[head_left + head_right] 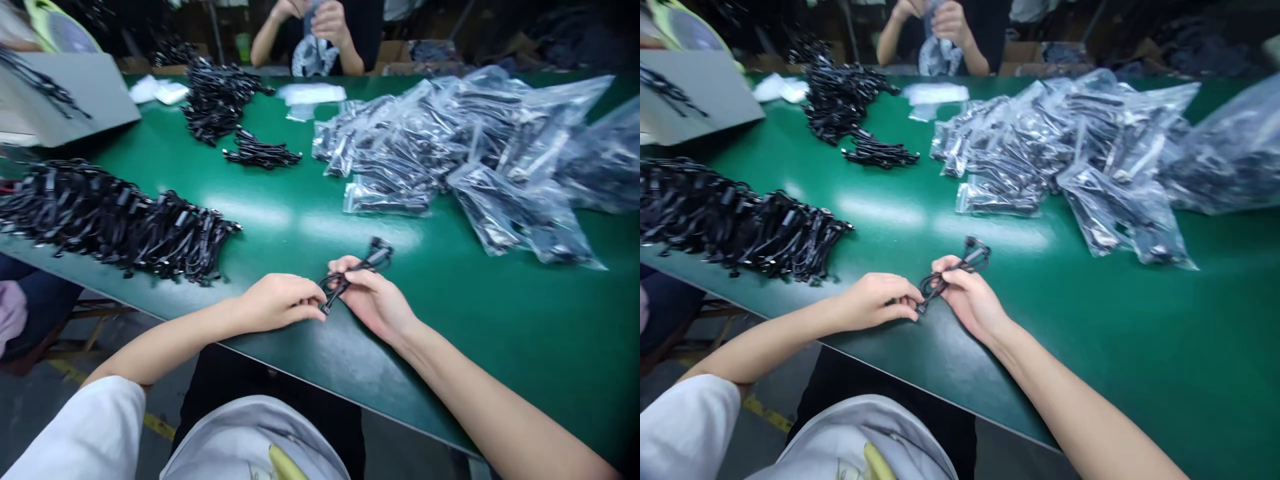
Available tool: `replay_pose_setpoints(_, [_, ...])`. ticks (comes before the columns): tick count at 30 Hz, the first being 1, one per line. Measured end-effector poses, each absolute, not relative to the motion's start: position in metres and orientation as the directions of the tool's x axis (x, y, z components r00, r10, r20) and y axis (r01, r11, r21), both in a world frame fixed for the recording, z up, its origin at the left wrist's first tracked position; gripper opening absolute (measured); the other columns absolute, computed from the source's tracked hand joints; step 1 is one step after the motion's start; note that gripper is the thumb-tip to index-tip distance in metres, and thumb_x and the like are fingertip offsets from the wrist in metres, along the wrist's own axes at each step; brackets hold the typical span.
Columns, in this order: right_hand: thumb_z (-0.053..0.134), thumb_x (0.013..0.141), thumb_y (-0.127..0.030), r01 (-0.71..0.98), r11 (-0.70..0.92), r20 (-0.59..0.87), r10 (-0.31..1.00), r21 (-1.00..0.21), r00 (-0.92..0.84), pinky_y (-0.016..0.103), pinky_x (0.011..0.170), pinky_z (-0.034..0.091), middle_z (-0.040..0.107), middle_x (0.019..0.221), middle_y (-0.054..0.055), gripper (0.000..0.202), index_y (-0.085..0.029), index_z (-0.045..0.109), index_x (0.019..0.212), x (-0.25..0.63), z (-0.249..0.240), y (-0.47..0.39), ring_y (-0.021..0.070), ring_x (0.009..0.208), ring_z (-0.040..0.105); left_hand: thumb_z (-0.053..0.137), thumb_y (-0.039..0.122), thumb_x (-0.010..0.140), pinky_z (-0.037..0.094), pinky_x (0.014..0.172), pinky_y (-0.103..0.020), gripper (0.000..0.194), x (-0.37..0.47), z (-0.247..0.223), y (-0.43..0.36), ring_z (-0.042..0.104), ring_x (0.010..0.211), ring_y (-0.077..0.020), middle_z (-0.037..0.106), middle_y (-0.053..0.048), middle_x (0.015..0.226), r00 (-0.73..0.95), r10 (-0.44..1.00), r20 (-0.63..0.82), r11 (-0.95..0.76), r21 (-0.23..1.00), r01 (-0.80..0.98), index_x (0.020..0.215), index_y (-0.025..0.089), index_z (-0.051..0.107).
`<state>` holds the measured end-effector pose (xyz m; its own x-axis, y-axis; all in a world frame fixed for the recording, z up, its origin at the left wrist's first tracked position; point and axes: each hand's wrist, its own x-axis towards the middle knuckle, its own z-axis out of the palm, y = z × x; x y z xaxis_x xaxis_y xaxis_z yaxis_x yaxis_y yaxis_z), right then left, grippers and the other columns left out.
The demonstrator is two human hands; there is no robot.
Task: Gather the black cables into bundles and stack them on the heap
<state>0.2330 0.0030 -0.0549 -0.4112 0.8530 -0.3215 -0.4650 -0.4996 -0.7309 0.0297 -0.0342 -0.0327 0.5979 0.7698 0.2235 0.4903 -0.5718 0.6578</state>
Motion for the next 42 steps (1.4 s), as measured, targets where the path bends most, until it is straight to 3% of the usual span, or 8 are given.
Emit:
replay_pose_setpoints(4, [0.073,0.059,-0.015,-0.464,-0.447,-0.278,0.879,-0.764,-0.389,0.029,0.083,0.050,0.056,0.070,-0.001,0.014,-0.019,0.067,0.070,0.236,-0.056,0.015,0.0151,0.080,0.058,0.054,0.035,0.098,0.053,0.088,-0.034,0.028,-0.023,-0.025,-0.046,0.069,0.099,-0.0232,0.074,-0.012,0.108,0.321,0.859,0.398,-0.417,0.182,0.890,0.117,0.016,0.064])
replay_pose_setpoints(10, [0.078,0.064,-0.015,-0.445,-0.518,-0.366,0.847,-0.731,-0.385,0.018,0.042,0.029,0.044,0.062,-0.006,0.017,-0.017,0.067,0.076,0.231,-0.049,0.016,0.0033,0.046,0.025,0.062,0.032,0.092,0.052,0.080,-0.045,0.043,-0.081,-0.021,-0.047,0.063,0.097,-0.0347,0.065,-0.023,0.114,-0.032,0.957,0.288,0.071,-0.127,0.989,0.127,0.009,0.056])
replay_pose_setpoints(14, [0.086,0.066,-0.025,-0.291,-0.494,-0.361,0.839,-0.820,-0.406,0.018,0.039,0.020,0.032,0.049,-0.011,0.022,-0.018,0.069,0.077,0.232,-0.047,0.009,0.0025,0.041,0.017,0.049,0.021,0.096,0.051,0.085,-0.041,0.024,-0.082,-0.022,-0.045,0.063,0.097,-0.0290,0.067,-0.016,0.105,-0.024,0.947,0.321,0.020,0.017,1.000,0.115,0.013,0.062])
replay_pose_setpoints(19, [0.082,0.072,-0.035,-0.209,-0.472,-0.343,0.823,-0.857,-0.452,0.022,0.045,0.040,0.035,0.041,-0.010,0.021,-0.017,0.074,0.081,0.235,-0.048,0.006,0.0054,0.038,0.032,0.055,0.020,0.093,0.050,0.086,-0.034,0.018,-0.076,-0.006,-0.058,0.064,0.090,-0.0200,0.070,-0.007,0.096,-0.135,0.900,0.414,-0.045,0.397,0.917,0.108,0.017,0.065])
replay_pose_setpoints(24, [0.080,0.077,-0.048,-0.128,-0.428,-0.310,0.801,-0.895,-0.511,0.031,0.076,0.056,0.075,0.092,0.008,0.040,-0.018,0.078,0.103,0.231,-0.052,0.007,0.0168,0.078,0.069,0.062,0.022,0.091,0.052,0.074,-0.027,0.014,-0.034,-0.007,-0.064,0.063,0.079,-0.0141,0.067,-0.004,0.092,-0.175,0.902,0.395,-0.192,0.730,0.656,0.104,0.018,0.064])
replay_pose_setpoints(27, [0.078,0.081,-0.048,-0.223,-0.419,-0.246,0.805,-0.880,-0.539,0.033,0.091,0.054,0.072,0.121,0.011,0.043,-0.022,0.074,0.114,0.228,-0.052,0.002,0.0208,0.103,0.070,0.061,0.020,0.091,0.052,0.073,-0.027,0.010,0.005,-0.021,-0.057,0.063,0.077,-0.0137,0.067,-0.004,0.091,0.010,0.917,0.399,-0.329,0.741,0.586,0.101,0.018,0.063])
replay_pose_setpoints(32, [0.081,0.078,-0.043,-0.435,-0.453,-0.197,0.833,-0.778,-0.516,0.035,0.086,0.057,0.076,0.103,0.003,0.041,-0.028,0.069,0.115,0.228,-0.051,-0.008,0.0182,0.087,0.072,0.059,0.015,0.092,0.051,0.084,-0.032,0.010,0.046,-0.030,-0.042,0.066,0.091,-0.0179,0.072,-0.004,0.092,0.415,0.789,0.453,-0.614,0.588,0.526,0.099,0.020,0.064])
replay_pose_setpoints(42, [0.084,0.072,-0.044,-0.338,-0.370,-0.188,0.865,-0.865,-0.466,0.026,0.062,0.050,0.069,0.074,-0.001,0.035,-0.018,0.070,0.091,0.230,-0.047,-0.012,0.0128,0.059,0.064,0.075,0.030,0.080,0.045,0.063,-0.023,0.028,0.040,-0.025,-0.023,0.052,0.065,-0.0102,0.055,0.003,0.074,0.088,0.977,0.194,-0.211,0.932,0.293,0.099,0.019,0.058])
